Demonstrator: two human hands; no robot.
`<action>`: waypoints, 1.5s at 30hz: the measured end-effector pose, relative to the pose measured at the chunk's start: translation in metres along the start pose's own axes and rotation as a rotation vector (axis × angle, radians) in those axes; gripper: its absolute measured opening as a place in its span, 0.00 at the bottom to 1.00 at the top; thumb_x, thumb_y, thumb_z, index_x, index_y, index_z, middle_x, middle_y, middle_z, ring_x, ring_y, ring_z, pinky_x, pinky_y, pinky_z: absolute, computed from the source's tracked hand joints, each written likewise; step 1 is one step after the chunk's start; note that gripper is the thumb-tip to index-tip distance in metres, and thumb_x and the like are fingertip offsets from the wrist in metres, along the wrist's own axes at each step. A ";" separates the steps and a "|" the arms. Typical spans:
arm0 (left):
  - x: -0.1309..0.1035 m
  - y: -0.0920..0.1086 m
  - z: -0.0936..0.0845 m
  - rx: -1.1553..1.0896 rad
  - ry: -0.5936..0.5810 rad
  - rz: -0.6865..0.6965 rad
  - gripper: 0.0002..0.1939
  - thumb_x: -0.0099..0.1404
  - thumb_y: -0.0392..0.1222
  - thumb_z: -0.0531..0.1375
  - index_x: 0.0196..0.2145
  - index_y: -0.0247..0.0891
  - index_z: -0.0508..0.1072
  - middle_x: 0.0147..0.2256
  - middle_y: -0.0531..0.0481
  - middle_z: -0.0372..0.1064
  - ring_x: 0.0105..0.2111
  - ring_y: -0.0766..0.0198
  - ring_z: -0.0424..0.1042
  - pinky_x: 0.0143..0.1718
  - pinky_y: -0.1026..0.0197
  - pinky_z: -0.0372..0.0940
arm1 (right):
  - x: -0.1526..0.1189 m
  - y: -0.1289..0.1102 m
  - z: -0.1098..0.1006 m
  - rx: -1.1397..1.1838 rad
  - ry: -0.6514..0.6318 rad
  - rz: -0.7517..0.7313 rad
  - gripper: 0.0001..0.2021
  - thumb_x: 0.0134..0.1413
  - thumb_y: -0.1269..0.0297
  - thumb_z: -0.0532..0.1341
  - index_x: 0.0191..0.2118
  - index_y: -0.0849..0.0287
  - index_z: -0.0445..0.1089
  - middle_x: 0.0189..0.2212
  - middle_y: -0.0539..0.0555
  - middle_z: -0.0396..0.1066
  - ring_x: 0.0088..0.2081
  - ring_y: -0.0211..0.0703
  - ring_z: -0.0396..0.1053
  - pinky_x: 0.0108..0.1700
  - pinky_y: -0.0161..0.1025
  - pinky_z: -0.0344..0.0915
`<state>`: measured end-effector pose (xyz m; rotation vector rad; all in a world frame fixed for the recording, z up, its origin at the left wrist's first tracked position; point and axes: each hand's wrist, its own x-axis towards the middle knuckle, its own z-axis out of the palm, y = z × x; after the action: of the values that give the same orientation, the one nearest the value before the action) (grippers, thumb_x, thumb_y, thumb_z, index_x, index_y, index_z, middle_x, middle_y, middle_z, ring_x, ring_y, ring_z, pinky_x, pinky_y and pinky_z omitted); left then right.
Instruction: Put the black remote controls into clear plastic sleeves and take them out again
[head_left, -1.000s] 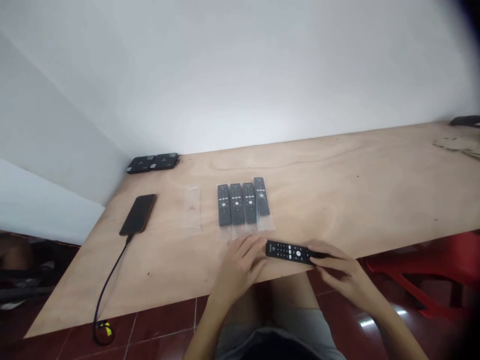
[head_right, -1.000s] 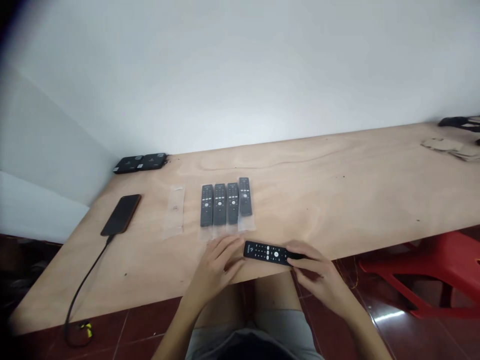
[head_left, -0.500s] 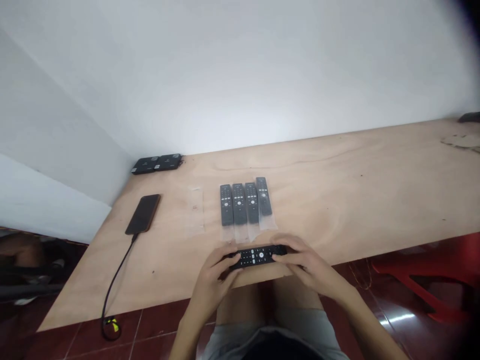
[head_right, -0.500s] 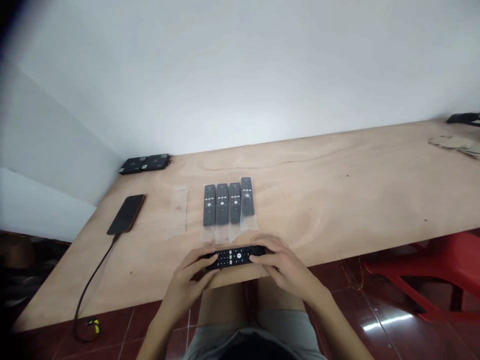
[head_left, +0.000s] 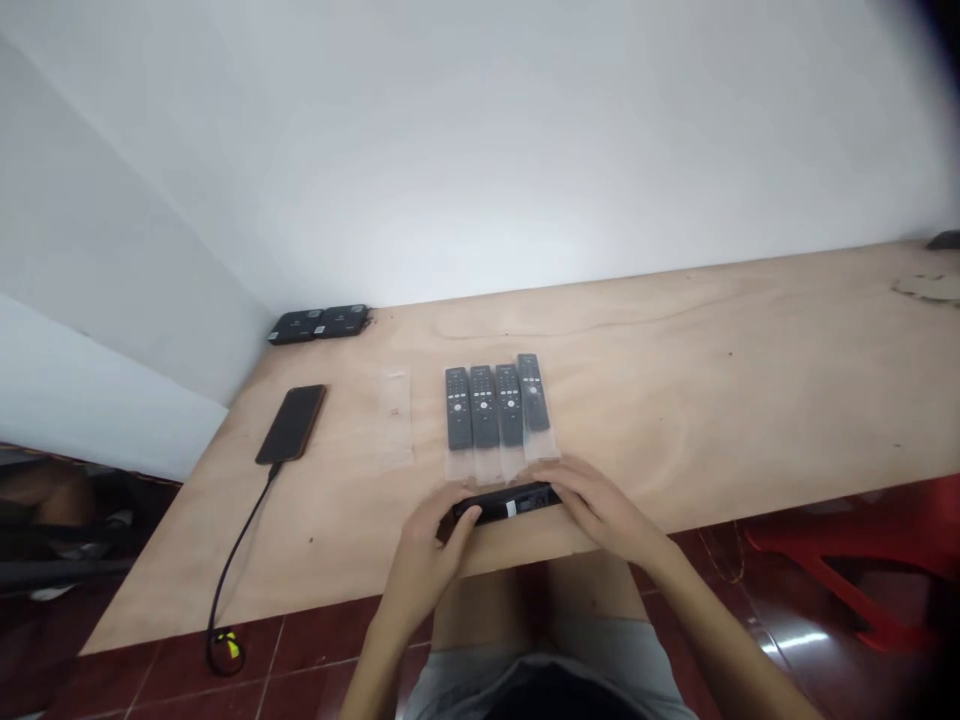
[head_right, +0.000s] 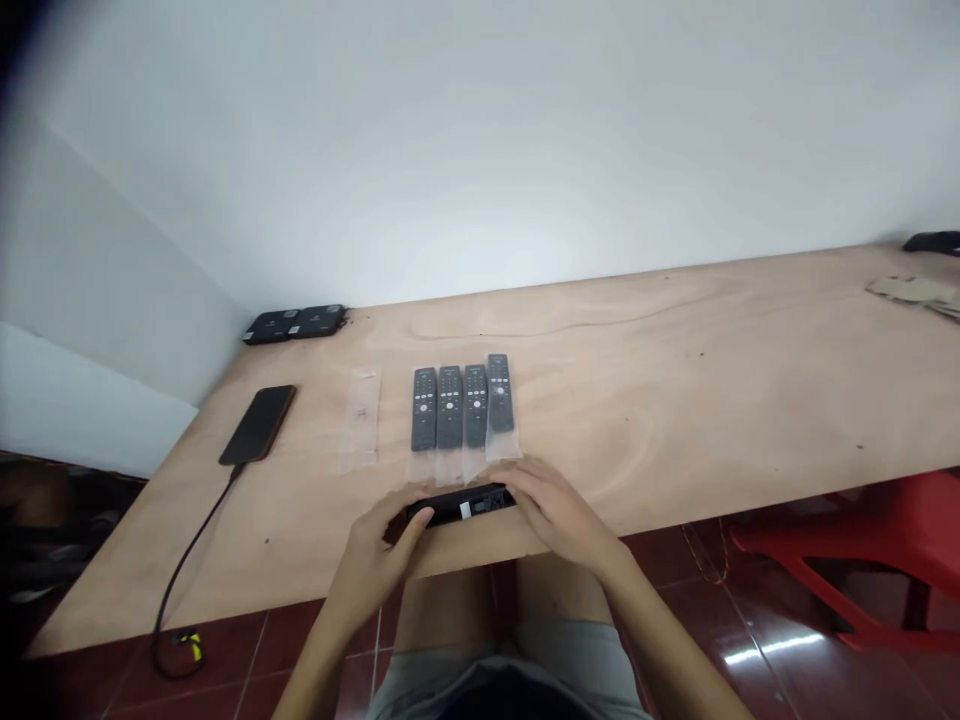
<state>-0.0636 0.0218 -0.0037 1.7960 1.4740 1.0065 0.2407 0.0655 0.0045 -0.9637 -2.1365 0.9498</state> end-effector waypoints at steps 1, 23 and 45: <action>0.002 0.001 0.003 -0.027 0.003 -0.032 0.11 0.78 0.49 0.63 0.50 0.43 0.83 0.52 0.44 0.83 0.53 0.50 0.81 0.56 0.48 0.75 | 0.003 -0.001 0.001 -0.051 -0.033 0.009 0.18 0.80 0.61 0.57 0.68 0.43 0.71 0.63 0.56 0.75 0.63 0.57 0.72 0.66 0.58 0.69; 0.012 0.019 0.028 -0.162 -0.019 -0.095 0.12 0.72 0.49 0.69 0.49 0.43 0.86 0.48 0.43 0.82 0.51 0.49 0.81 0.55 0.45 0.78 | 0.005 0.002 0.006 -0.166 -0.042 -0.034 0.26 0.70 0.62 0.70 0.69 0.47 0.69 0.59 0.59 0.75 0.58 0.58 0.73 0.63 0.55 0.70; -0.009 -0.011 -0.020 -0.505 -0.125 -0.022 0.22 0.69 0.41 0.73 0.59 0.45 0.81 0.60 0.39 0.71 0.64 0.43 0.74 0.69 0.40 0.69 | 0.003 -0.001 0.000 -0.007 0.020 -0.013 0.26 0.66 0.67 0.71 0.67 0.44 0.74 0.60 0.58 0.77 0.61 0.57 0.74 0.66 0.55 0.72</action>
<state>-0.0875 0.0154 -0.0036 1.4437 1.0433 1.1135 0.2383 0.0673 0.0063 -0.9576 -2.1281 0.9236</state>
